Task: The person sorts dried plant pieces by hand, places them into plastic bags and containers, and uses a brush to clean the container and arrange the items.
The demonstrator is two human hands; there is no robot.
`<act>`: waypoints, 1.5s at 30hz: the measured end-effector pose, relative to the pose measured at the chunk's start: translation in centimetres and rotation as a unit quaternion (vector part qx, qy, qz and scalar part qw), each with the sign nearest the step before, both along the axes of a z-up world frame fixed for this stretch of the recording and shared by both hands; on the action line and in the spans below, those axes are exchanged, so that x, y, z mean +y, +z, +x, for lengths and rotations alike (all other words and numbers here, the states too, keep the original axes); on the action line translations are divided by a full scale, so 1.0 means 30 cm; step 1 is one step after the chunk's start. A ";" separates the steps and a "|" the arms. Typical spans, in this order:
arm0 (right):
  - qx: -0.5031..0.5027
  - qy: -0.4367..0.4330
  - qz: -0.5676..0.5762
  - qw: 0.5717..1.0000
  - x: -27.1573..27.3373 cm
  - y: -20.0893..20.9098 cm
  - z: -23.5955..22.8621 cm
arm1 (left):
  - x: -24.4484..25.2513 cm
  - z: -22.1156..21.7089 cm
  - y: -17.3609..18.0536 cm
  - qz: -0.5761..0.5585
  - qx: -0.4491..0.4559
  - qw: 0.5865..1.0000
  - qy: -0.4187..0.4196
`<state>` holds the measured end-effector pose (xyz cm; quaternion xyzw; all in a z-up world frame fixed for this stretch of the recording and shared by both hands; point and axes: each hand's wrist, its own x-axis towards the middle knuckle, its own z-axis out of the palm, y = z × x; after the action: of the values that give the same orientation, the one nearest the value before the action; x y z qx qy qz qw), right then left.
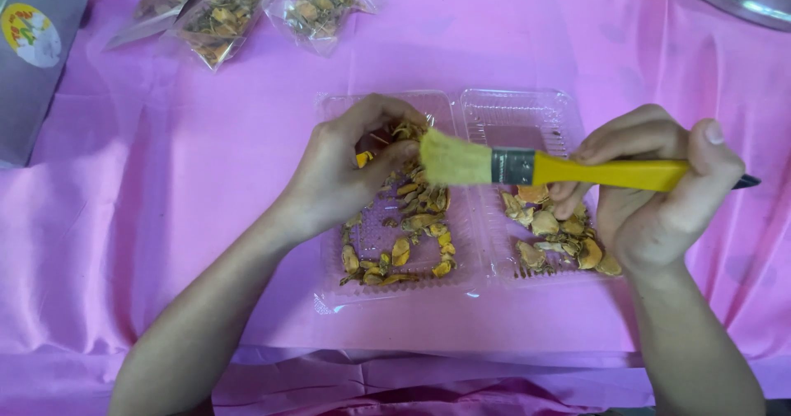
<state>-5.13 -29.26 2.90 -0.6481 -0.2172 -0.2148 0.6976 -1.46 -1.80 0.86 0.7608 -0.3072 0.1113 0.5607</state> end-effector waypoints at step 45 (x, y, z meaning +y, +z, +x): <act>0.079 0.091 0.030 0.992 -0.017 0.019 0.036 | -0.014 0.020 -0.039 -0.169 0.101 0.978 -0.076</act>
<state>-4.04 -29.76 3.47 -0.6196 -0.2133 -0.1048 0.7481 -0.86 -2.21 -0.30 0.6371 -0.2826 0.0407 0.7159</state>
